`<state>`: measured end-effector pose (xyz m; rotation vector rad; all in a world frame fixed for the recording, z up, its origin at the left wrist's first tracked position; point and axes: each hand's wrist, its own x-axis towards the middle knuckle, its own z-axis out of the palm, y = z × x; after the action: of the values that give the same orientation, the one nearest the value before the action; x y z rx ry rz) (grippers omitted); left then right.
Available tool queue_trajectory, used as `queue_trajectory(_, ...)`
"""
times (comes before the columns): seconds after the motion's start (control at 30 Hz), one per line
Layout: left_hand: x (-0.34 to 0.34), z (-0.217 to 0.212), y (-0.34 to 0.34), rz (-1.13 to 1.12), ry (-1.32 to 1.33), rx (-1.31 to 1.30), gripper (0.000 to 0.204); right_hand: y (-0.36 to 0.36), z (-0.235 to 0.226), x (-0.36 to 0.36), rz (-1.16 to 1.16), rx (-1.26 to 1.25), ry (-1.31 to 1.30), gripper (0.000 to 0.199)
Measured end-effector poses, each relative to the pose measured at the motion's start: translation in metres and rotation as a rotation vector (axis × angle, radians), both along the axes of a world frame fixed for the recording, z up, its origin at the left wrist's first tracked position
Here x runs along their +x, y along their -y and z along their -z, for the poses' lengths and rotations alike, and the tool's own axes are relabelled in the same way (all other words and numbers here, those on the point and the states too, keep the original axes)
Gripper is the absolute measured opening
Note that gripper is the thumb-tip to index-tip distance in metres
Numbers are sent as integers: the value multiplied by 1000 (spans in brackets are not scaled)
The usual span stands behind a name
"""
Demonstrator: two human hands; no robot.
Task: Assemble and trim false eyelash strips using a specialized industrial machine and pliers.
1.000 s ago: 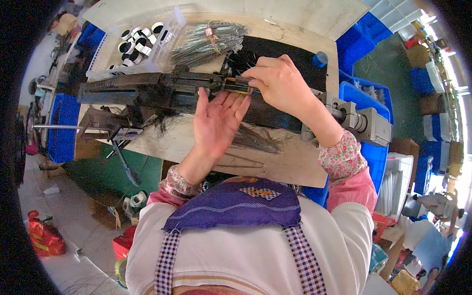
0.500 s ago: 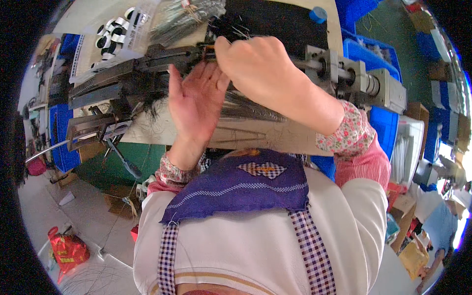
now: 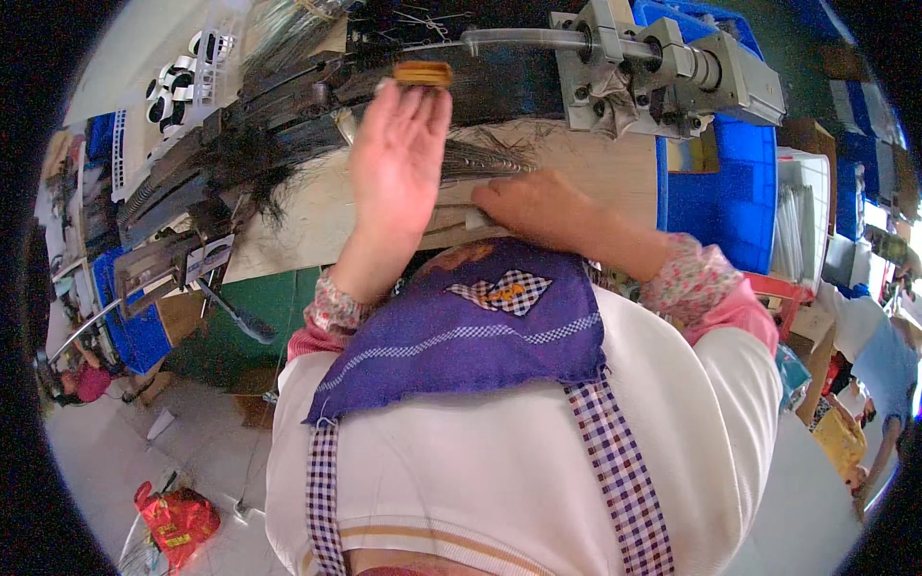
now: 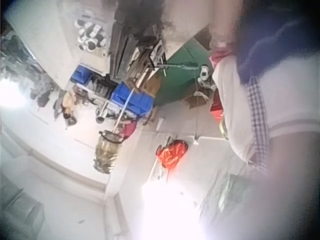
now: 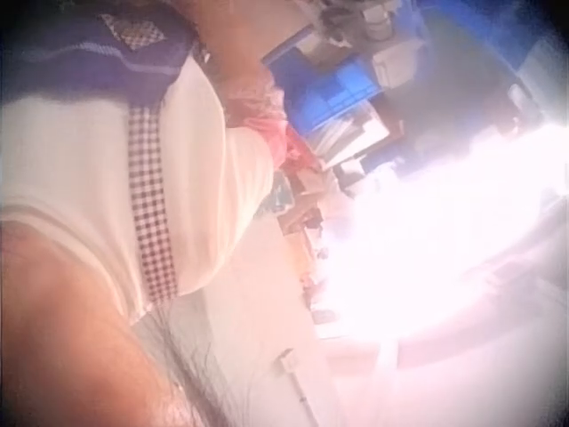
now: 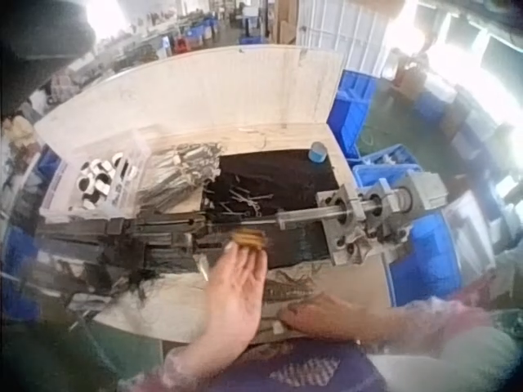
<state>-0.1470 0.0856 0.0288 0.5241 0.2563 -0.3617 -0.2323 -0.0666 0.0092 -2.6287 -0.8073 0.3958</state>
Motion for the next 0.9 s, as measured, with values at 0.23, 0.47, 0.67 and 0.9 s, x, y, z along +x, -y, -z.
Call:
queue_trajectory(0.23, -47, -28, -60, 361, 202, 102, 49, 10, 44, -4, -44, 90, -22, 14)
queue_trajectory(0.47, -84, 37, -259, -435, 185, 3028, 68, 15, 10, 4, 173, 472, -134, 24)
queue_trajectory(0.67, -127, 42, -359, -450, -696, 2452, 77, 21, -22, 16, 327, 589, -2, 21)
queue_trajectory(0.9, -80, 15, -196, -509, 635, 2370, 62, 46, -49, 29, 609, 862, -11, 7)
